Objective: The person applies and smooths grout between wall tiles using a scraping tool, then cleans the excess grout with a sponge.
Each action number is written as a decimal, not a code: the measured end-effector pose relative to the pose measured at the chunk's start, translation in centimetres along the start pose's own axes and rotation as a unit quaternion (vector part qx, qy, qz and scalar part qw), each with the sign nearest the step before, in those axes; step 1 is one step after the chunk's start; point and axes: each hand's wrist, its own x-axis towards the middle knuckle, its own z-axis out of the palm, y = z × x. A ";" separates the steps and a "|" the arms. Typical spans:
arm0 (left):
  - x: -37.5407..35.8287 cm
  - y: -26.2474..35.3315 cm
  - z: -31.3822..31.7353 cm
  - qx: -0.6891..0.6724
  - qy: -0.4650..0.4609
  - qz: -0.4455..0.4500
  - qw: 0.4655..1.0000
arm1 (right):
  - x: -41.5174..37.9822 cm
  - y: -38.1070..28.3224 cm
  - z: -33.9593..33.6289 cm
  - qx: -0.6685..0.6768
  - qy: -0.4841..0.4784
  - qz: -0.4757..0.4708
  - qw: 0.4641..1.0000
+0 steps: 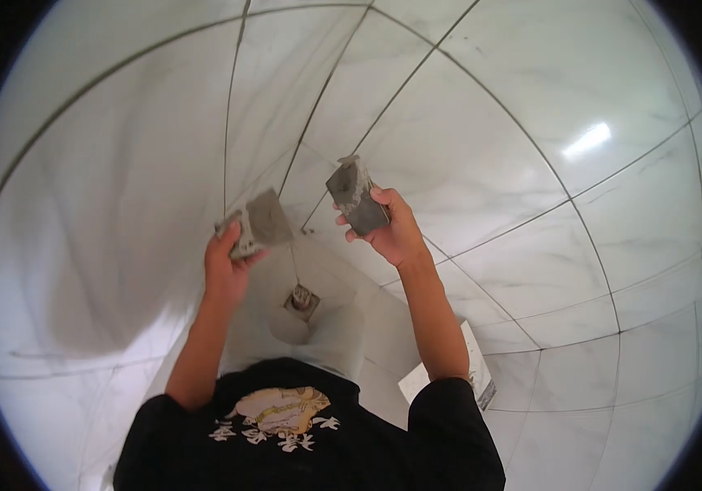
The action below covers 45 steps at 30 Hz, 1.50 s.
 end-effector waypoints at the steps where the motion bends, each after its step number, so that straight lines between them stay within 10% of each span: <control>1: 0.3 -0.6 -1.0 -0.016 -0.001 -0.033 0.999 | 0.8 -0.6 0.5 0.013 0.016 -0.052 0.998; 5: 1.1 -5.6 -8.0 -0.027 -0.022 -0.161 0.986 | 6.6 -4.2 3.0 -0.094 0.191 -0.280 0.936; 8: -0.6 -10.1 -14.2 -0.044 0.033 -0.238 0.970 | 12.8 -7.1 4.5 -0.311 0.274 -0.407 0.814; 10: -2.7 -11.8 -17.2 -0.025 0.035 -0.249 0.967 | 16.7 -7.9 4.6 -0.449 0.447 -0.475 0.611; 13: -3.4 -12.5 -19.1 -0.023 -0.008 -0.261 0.965 | 20.5 -8.8 3.4 -0.456 0.484 -0.498 0.557; 23: -2.2 -12.6 -20.0 -0.074 0.030 -0.265 0.961 | 23.6 -10.0 3.4 -0.455 0.542 -0.468 0.530; 28: -2.3 -13.0 -20.6 -0.088 0.016 -0.262 0.961 | 21.5 -7.7 3.4 -0.463 0.500 -0.377 0.627; 34: -2.3 -13.4 -20.9 -0.091 0.039 -0.264 0.959 | 21.0 -11.0 3.8 -0.483 0.490 -0.504 0.521; 40: -2.0 -13.5 -21.2 -0.108 0.025 -0.267 0.957 | 21.3 -10.1 3.6 -0.473 0.476 -0.397 0.625; 45: -1.9 -13.5 -20.8 -0.097 0.047 -0.266 0.958 | 21.1 -11.4 3.1 -0.498 0.469 -0.457 0.568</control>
